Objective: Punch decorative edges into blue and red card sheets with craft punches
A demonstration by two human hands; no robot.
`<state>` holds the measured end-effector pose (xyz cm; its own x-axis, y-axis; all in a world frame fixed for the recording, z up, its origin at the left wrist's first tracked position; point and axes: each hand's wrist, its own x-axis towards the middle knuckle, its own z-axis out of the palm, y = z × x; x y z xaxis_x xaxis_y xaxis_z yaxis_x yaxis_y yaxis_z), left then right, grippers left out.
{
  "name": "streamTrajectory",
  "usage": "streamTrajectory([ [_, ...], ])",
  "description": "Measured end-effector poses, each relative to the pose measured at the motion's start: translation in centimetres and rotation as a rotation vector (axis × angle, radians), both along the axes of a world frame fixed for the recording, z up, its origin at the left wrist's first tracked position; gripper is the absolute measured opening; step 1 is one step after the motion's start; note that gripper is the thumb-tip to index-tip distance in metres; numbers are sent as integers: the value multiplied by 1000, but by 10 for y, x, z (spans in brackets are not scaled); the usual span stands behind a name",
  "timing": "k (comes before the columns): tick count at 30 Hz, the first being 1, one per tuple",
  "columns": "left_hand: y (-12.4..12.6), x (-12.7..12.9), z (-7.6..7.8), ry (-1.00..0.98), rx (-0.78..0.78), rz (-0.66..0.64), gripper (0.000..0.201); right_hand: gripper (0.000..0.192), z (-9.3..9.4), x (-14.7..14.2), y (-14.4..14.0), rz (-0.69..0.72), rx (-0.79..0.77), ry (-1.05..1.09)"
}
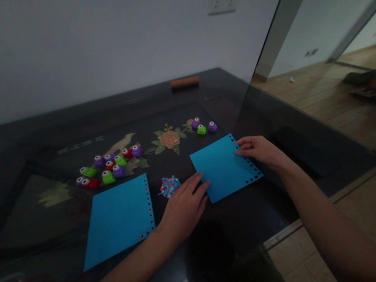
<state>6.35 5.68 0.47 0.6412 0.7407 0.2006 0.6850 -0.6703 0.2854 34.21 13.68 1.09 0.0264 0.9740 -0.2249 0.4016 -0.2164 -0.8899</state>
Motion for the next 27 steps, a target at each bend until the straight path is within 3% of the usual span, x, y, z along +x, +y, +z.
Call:
streamTrajectory([
  [27, 1, -1, -1, 10, 27, -16, 35, 27, 1, -3, -1, 20, 15, -19],
])
